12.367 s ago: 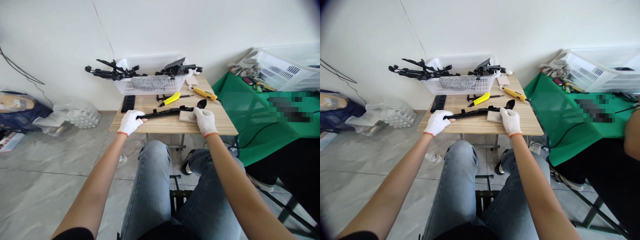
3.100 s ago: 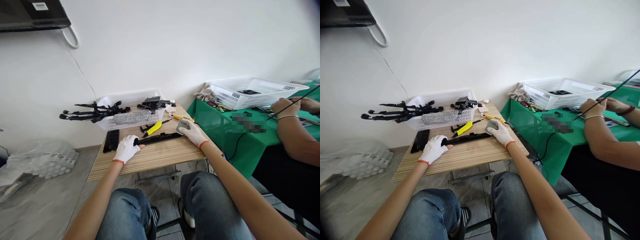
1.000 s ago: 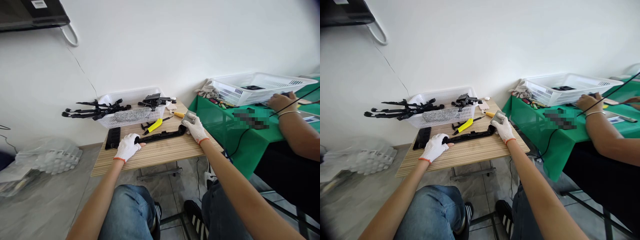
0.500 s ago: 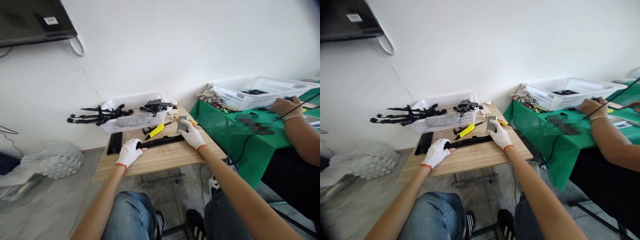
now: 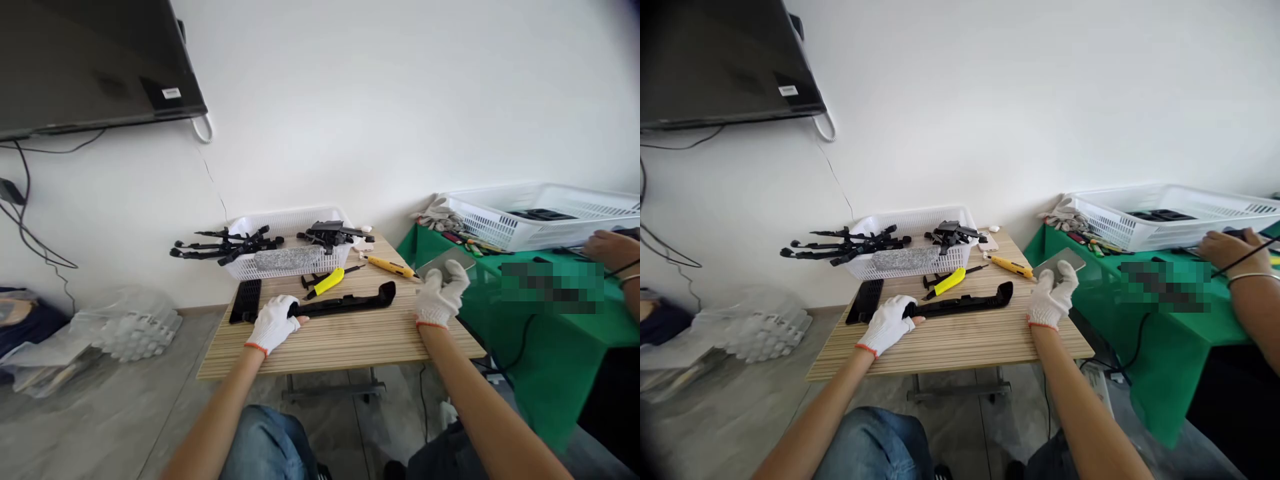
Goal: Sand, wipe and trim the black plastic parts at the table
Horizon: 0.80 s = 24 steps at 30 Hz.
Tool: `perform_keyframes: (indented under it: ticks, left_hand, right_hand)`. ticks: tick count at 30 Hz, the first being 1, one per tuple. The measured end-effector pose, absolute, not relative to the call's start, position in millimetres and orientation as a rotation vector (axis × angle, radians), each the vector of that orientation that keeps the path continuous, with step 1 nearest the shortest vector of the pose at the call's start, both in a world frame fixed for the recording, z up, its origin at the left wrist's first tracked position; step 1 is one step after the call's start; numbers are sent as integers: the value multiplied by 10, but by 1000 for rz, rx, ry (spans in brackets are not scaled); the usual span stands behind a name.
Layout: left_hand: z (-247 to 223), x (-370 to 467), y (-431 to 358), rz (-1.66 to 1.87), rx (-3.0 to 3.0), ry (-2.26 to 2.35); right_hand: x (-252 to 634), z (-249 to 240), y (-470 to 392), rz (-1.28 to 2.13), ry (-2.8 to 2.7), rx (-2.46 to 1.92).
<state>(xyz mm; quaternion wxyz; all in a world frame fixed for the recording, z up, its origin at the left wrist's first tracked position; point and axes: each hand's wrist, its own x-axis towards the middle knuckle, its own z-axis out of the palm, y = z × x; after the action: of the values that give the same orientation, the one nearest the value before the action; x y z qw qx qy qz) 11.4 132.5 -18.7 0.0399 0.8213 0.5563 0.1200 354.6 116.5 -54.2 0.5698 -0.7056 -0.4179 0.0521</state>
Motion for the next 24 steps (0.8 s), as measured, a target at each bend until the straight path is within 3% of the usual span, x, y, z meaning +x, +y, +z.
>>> perform_keyframes:
  ticks: [8, 24]
  left_hand:
    - [-224, 119, 1374, 370, 2512, 1743]
    - [-218, 137, 1371, 370, 2511, 1746]
  right_hand:
    - [3044, -417, 1153, 42, -1914, -1925]
    - [3044, -307, 1168, 166, -1750, -1993]
